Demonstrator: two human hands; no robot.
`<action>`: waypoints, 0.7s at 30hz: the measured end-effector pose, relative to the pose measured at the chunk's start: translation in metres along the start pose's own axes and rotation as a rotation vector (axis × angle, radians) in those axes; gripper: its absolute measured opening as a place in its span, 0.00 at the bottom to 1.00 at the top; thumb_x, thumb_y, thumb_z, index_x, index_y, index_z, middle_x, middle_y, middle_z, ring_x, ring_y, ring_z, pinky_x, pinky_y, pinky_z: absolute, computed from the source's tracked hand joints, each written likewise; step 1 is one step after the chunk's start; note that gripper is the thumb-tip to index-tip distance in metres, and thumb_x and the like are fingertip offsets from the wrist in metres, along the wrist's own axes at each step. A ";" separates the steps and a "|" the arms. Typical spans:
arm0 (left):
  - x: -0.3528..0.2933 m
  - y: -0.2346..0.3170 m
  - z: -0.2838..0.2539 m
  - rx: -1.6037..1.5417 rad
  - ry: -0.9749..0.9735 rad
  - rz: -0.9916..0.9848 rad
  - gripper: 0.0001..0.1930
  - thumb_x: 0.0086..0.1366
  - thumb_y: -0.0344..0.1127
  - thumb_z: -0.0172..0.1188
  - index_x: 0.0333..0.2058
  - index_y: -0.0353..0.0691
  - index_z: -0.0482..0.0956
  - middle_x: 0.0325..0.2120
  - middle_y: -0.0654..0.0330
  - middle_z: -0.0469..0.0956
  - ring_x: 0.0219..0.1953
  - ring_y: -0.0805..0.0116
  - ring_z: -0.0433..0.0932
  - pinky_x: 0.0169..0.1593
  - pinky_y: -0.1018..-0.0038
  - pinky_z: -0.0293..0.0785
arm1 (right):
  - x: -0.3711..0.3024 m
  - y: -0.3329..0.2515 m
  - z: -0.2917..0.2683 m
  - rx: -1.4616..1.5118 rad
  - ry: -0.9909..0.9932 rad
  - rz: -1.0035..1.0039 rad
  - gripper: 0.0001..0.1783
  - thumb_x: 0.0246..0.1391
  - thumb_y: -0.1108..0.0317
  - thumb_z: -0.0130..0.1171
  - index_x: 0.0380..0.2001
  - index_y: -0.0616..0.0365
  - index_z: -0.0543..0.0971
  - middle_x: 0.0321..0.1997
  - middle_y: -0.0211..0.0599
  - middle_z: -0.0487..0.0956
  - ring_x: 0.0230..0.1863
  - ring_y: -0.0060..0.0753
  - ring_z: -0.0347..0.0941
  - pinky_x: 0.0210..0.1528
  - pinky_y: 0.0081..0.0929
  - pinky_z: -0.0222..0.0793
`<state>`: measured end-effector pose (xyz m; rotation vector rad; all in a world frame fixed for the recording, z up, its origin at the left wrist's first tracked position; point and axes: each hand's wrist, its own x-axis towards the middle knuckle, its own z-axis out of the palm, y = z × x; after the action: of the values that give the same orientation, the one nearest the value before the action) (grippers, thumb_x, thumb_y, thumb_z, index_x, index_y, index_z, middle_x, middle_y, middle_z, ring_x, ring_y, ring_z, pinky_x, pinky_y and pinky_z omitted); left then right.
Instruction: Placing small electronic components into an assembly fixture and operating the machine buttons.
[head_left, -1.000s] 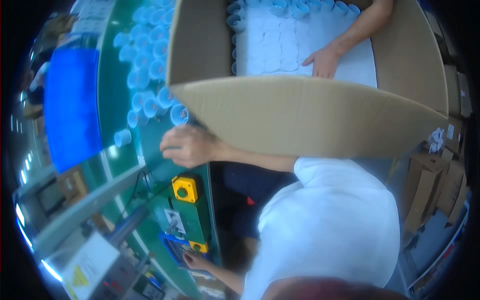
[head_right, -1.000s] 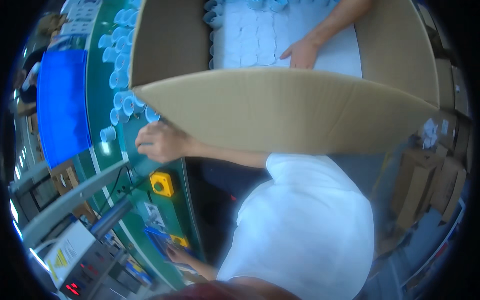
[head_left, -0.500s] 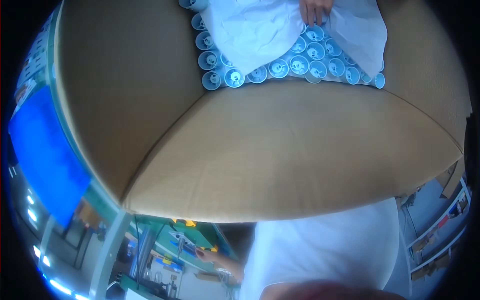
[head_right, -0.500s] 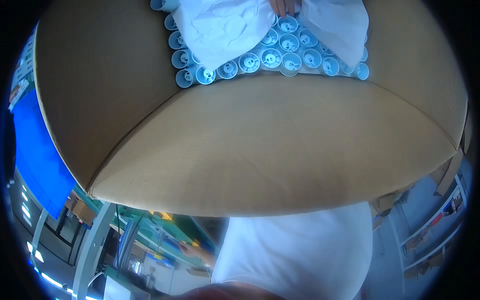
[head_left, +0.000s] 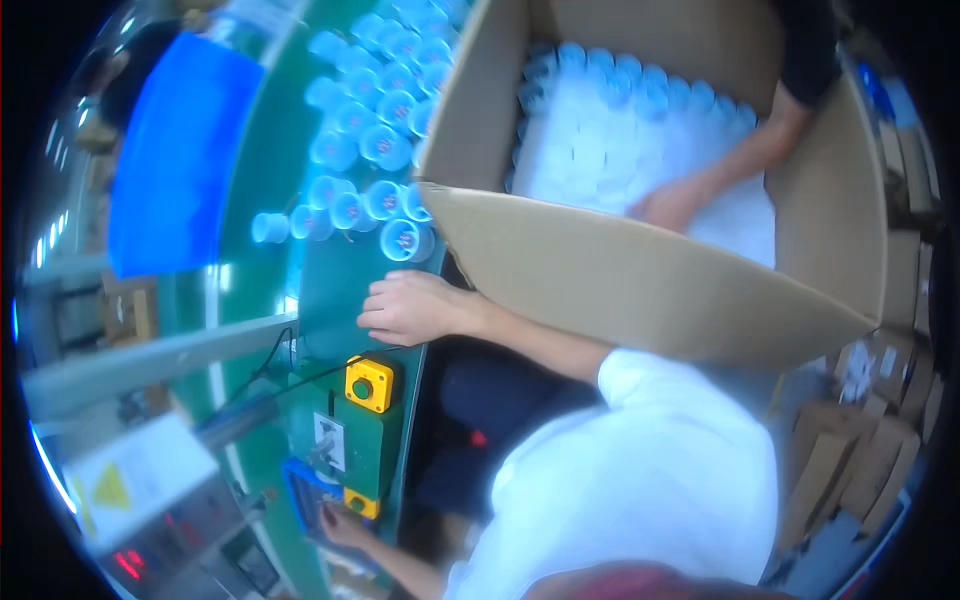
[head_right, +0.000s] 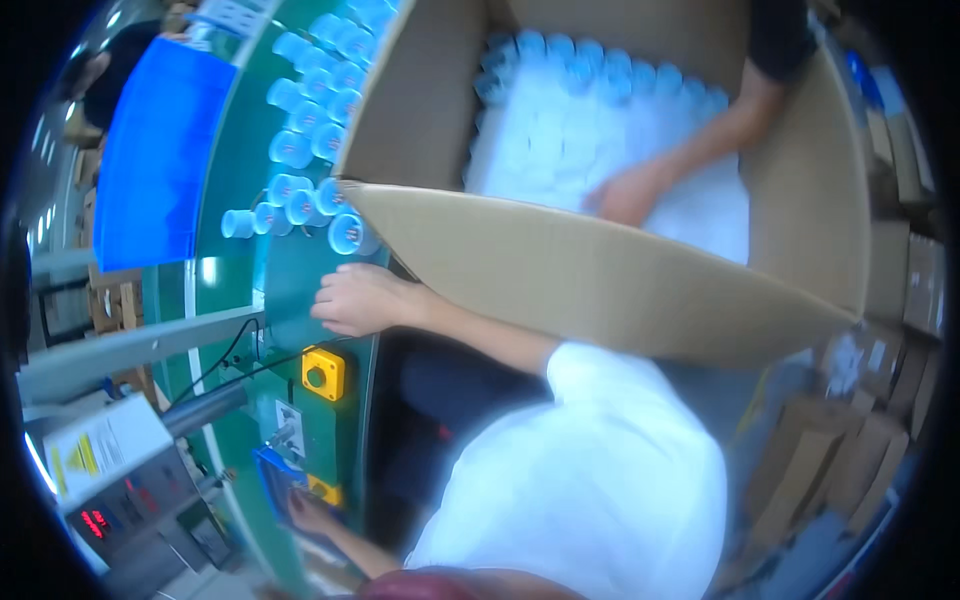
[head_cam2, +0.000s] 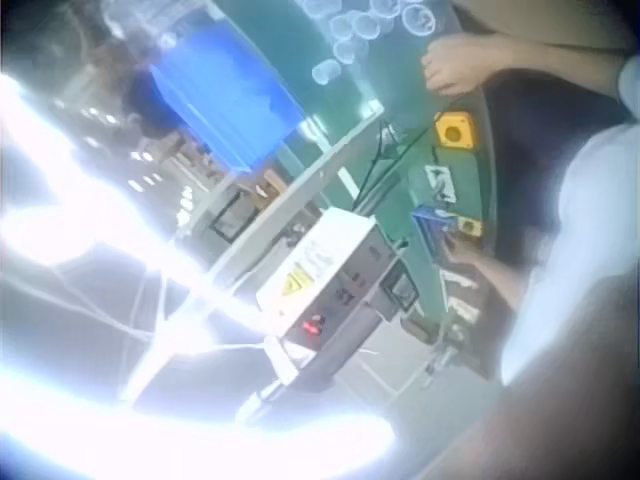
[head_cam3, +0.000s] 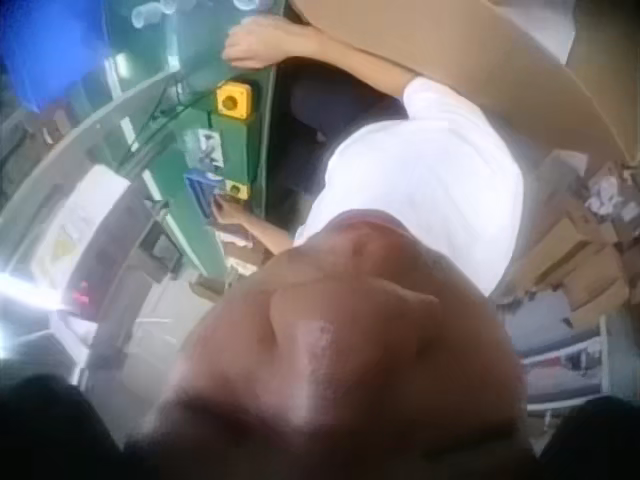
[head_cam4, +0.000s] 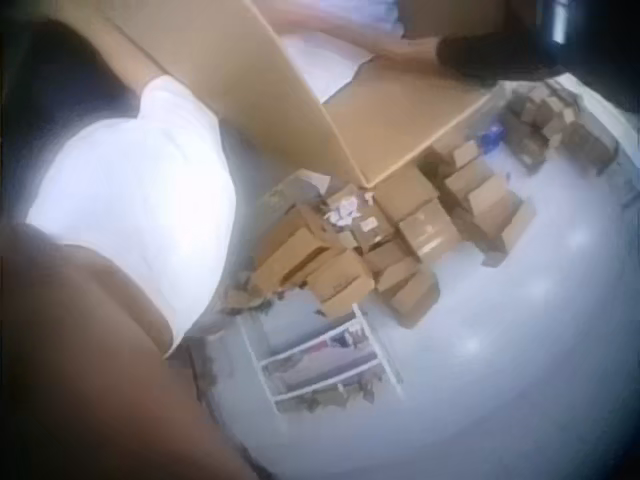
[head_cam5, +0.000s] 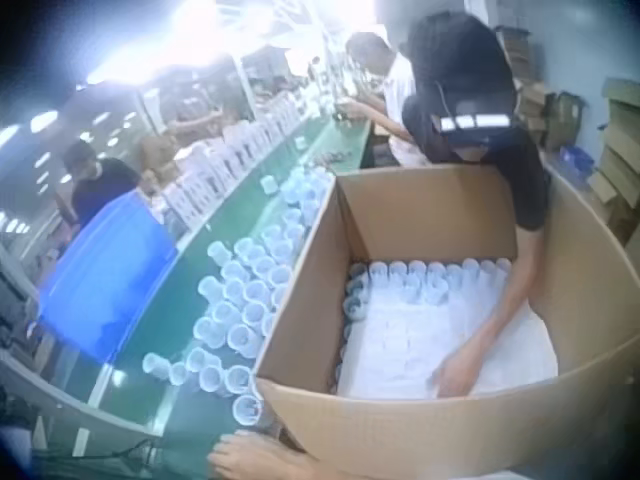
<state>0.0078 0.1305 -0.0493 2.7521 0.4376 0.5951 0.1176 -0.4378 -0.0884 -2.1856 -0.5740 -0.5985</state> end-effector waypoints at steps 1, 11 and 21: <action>-0.001 0.005 0.002 -0.031 0.004 -0.026 0.21 0.70 0.42 0.63 0.51 0.27 0.83 0.46 0.44 0.86 0.47 0.51 0.85 0.53 0.61 0.79 | -0.001 -0.005 0.000 -0.049 -0.024 -0.041 0.09 0.57 0.62 0.63 0.40 0.48 0.81 0.36 0.29 0.79 0.42 0.35 0.76 0.40 0.38 0.72; -0.028 0.052 -0.015 -0.079 -0.080 0.043 0.19 0.71 0.43 0.62 0.46 0.30 0.86 0.40 0.44 0.86 0.42 0.48 0.86 0.47 0.59 0.79 | 0.000 -0.031 0.012 -0.522 0.681 0.314 0.19 0.52 0.68 0.67 0.48 0.52 0.78 0.57 0.45 0.71 0.61 0.54 0.65 0.63 0.45 0.62; -0.026 0.040 -0.009 -0.212 -0.108 0.092 0.14 0.71 0.38 0.63 0.41 0.30 0.85 0.35 0.48 0.87 0.36 0.54 0.86 0.42 0.63 0.79 | -0.006 -0.019 0.023 -0.436 0.784 0.485 0.21 0.55 0.67 0.69 0.50 0.55 0.75 0.61 0.51 0.67 0.66 0.61 0.59 0.68 0.51 0.58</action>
<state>-0.0094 0.0869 -0.0372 2.5964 0.2109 0.4806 0.1073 -0.4099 -0.0941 -2.1129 0.5271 -1.2860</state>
